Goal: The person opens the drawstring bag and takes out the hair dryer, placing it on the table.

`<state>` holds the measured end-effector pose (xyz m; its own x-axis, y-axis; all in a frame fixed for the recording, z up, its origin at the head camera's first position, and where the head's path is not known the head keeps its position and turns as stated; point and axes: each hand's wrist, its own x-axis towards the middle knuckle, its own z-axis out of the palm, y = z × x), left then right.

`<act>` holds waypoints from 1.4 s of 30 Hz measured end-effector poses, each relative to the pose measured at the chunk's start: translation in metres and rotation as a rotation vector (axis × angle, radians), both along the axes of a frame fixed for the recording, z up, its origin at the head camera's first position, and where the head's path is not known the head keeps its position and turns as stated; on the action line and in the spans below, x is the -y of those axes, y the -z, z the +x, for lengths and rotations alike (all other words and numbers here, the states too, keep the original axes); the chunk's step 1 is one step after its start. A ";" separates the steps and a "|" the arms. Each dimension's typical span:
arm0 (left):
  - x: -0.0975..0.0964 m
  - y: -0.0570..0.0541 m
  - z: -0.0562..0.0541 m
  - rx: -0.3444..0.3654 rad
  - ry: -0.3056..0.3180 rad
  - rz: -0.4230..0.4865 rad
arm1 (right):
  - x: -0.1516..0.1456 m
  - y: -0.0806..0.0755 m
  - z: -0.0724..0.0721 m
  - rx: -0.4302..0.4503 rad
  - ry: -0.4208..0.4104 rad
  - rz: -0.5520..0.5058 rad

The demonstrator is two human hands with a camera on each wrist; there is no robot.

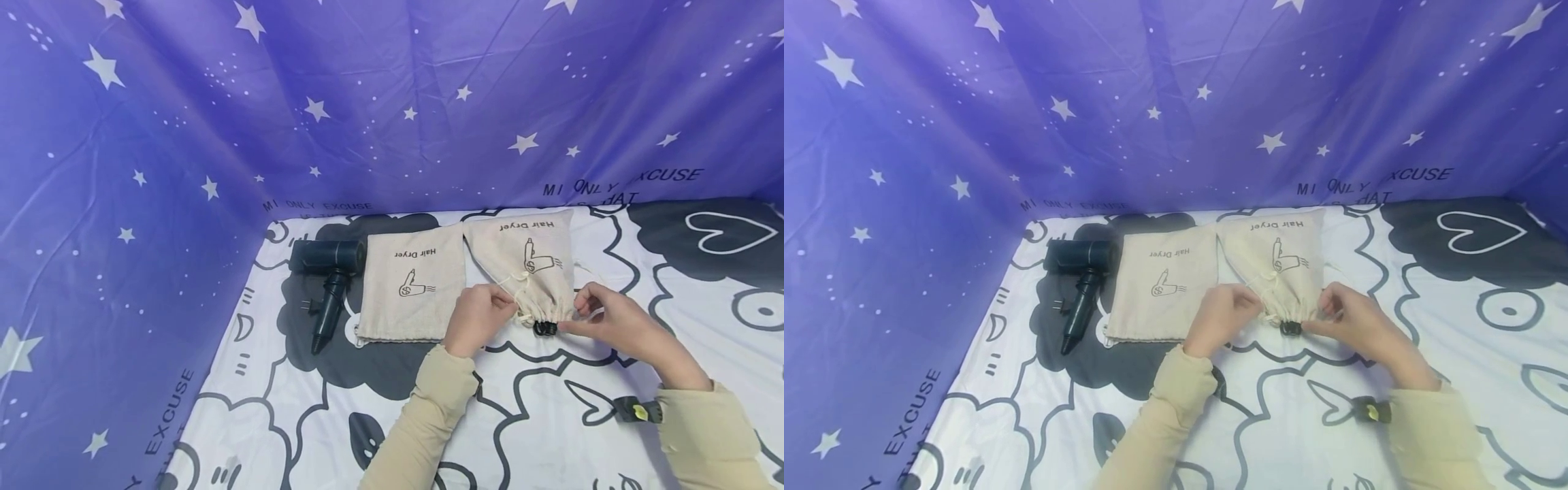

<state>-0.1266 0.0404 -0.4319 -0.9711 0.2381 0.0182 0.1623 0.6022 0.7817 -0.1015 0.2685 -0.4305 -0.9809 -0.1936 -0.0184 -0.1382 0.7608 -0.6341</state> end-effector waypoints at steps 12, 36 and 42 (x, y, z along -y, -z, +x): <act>-0.006 0.005 -0.001 -0.247 0.151 -0.129 | 0.005 0.007 -0.002 -0.017 -0.016 -0.022; -0.016 0.004 -0.001 -0.351 0.232 -0.290 | 0.006 0.001 -0.001 -0.136 0.046 0.025; -0.020 -0.001 0.000 -0.445 0.206 -0.371 | 0.008 0.002 -0.001 -0.197 0.030 0.040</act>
